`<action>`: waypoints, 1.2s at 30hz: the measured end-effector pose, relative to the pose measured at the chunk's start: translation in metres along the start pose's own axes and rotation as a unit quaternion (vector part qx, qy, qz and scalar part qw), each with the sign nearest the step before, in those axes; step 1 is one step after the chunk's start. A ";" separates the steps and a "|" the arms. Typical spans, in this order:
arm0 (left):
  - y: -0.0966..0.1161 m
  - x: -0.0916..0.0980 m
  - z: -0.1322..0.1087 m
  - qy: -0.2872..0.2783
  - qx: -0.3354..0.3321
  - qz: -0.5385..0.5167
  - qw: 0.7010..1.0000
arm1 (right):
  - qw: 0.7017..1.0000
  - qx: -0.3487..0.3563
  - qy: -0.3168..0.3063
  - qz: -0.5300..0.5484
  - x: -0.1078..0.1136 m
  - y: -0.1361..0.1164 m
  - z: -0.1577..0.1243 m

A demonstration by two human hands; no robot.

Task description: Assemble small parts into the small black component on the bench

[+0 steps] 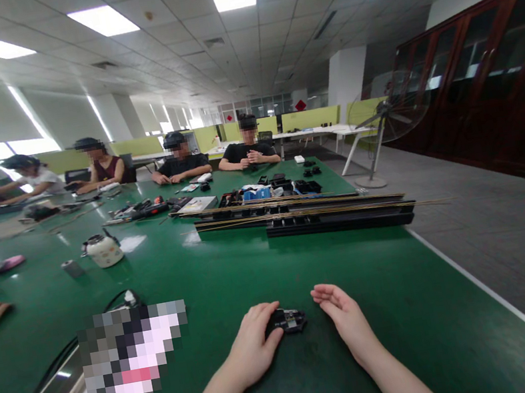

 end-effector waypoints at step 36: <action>0.011 0.007 0.002 -0.019 -0.006 0.009 1.000 | 0.992 0.092 -0.014 -0.084 -0.007 0.002 -0.010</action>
Point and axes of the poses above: each hand's wrist, its own z-axis towards the middle knuckle, its own x-axis out of the back of the hand, y = z × x, the point moved 2 cm from there along z, towards the middle knuckle, and after that the axes turned 9 degrees about y, right-handed, at the moved point
